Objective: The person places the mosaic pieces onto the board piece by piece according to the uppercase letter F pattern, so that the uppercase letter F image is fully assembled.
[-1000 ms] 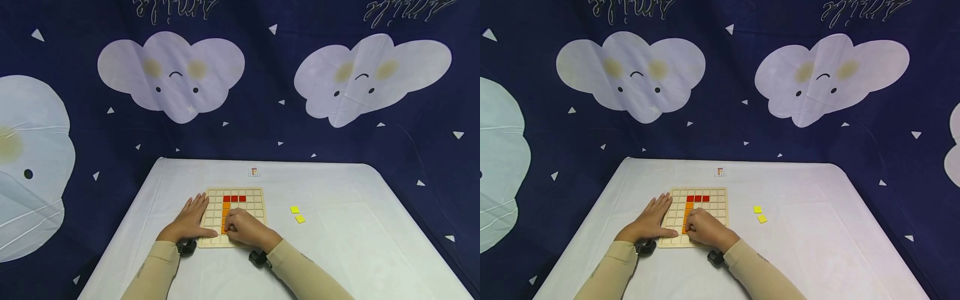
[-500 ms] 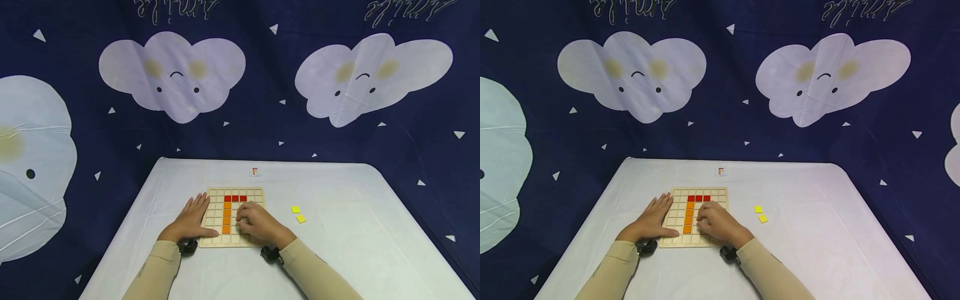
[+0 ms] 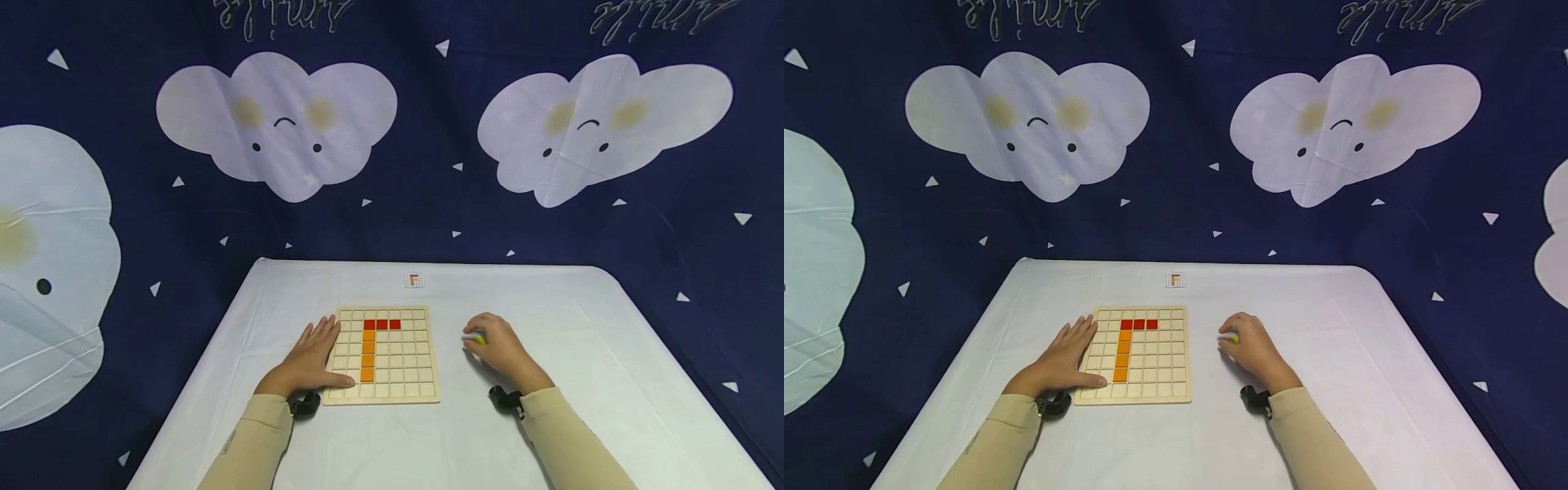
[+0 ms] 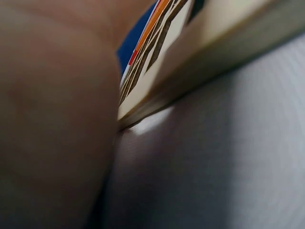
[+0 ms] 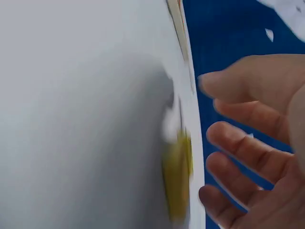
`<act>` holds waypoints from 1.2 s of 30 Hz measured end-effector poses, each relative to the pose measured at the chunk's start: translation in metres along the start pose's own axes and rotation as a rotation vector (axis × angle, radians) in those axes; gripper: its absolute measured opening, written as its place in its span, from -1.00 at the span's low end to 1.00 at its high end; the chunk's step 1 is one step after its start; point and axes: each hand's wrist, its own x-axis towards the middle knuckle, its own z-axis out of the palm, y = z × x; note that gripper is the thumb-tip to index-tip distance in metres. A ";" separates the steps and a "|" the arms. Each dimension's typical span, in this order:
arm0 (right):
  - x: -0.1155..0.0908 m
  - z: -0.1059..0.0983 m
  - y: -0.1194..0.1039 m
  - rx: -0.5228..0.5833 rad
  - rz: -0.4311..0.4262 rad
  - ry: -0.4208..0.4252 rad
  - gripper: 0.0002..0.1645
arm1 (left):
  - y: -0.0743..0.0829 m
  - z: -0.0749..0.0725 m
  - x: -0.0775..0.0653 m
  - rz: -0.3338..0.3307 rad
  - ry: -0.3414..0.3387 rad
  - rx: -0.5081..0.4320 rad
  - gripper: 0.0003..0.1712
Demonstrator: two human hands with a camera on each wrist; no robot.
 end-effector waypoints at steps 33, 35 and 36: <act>-0.010 -0.018 0.032 0.018 0.032 -0.046 -0.81 | -0.002 0.001 -0.001 0.012 0.012 0.001 0.62; -0.010 -0.018 0.033 0.006 0.014 -0.050 -0.81 | -0.002 0.001 -0.001 0.009 0.006 0.007 0.62; -0.010 -0.017 0.033 -0.001 0.006 -0.053 -0.81 | -0.002 0.001 -0.001 0.007 0.002 0.010 0.63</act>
